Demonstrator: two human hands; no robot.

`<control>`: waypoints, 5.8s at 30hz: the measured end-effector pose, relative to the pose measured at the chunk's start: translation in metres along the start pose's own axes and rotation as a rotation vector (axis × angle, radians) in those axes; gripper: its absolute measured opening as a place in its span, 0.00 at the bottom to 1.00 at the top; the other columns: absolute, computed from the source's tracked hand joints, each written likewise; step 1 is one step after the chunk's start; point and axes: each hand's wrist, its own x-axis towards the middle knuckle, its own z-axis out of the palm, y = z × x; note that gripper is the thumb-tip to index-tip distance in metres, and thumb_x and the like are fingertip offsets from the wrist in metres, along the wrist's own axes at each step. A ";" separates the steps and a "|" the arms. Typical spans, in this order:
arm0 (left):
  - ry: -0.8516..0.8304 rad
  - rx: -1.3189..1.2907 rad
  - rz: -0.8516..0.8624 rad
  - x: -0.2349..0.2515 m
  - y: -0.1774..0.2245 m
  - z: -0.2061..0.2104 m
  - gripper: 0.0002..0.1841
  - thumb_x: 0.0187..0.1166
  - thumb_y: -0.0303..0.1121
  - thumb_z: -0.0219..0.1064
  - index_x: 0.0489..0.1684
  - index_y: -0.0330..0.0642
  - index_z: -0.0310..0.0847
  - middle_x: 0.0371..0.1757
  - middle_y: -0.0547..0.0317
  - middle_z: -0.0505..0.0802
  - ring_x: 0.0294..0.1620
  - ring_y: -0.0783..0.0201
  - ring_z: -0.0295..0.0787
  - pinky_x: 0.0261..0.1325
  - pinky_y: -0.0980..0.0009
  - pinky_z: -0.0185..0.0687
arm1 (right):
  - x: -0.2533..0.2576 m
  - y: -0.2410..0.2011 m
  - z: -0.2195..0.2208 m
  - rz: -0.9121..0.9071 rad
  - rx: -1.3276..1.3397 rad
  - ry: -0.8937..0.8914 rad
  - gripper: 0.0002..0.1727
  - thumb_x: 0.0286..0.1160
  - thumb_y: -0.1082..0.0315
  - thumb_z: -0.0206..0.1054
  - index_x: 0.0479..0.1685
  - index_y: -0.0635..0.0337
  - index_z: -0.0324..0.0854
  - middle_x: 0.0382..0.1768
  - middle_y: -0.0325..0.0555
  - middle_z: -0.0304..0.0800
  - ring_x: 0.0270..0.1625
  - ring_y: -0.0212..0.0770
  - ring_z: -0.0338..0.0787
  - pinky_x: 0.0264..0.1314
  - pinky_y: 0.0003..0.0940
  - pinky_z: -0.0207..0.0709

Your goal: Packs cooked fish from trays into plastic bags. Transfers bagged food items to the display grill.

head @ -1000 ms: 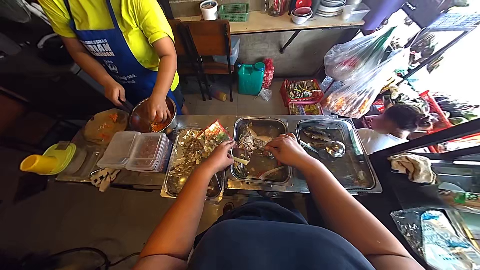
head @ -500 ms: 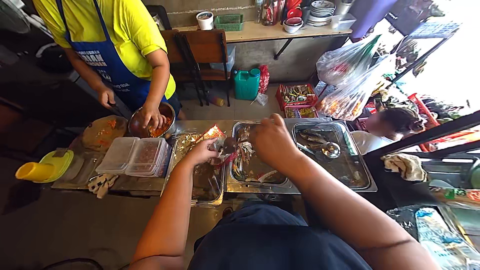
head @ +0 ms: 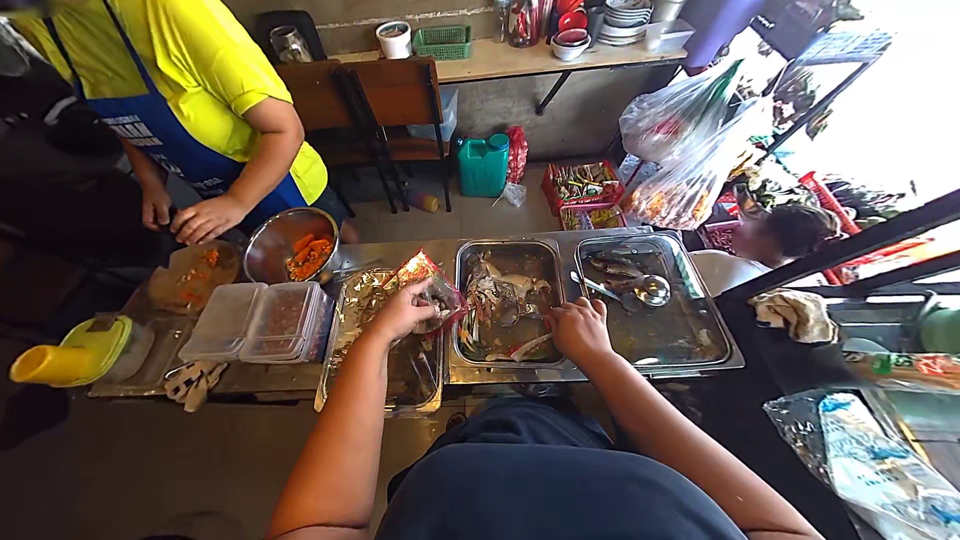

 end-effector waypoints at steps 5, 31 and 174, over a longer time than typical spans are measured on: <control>-0.014 0.101 0.023 0.002 -0.001 0.006 0.42 0.73 0.24 0.74 0.92 0.45 0.58 0.85 0.48 0.73 0.52 0.63 0.90 0.62 0.64 0.86 | 0.006 -0.008 0.014 -0.046 0.054 -0.016 0.21 0.90 0.54 0.52 0.55 0.51 0.92 0.56 0.47 0.94 0.70 0.54 0.83 0.83 0.63 0.56; -0.062 0.256 0.035 -0.003 0.007 0.015 0.42 0.76 0.28 0.74 0.93 0.46 0.57 0.90 0.52 0.66 0.52 0.68 0.89 0.57 0.70 0.86 | 0.007 0.046 0.030 0.037 0.391 -0.022 0.18 0.89 0.52 0.58 0.58 0.45 0.94 0.61 0.41 0.94 0.72 0.49 0.83 0.81 0.63 0.57; 0.370 0.242 0.939 -0.051 0.120 0.099 0.38 0.81 0.52 0.68 0.72 0.21 0.70 0.69 0.33 0.81 0.67 0.53 0.83 0.64 0.59 0.84 | -0.100 -0.002 -0.140 -0.483 0.665 0.524 0.12 0.81 0.60 0.71 0.42 0.59 0.95 0.53 0.52 0.92 0.68 0.49 0.84 0.80 0.45 0.70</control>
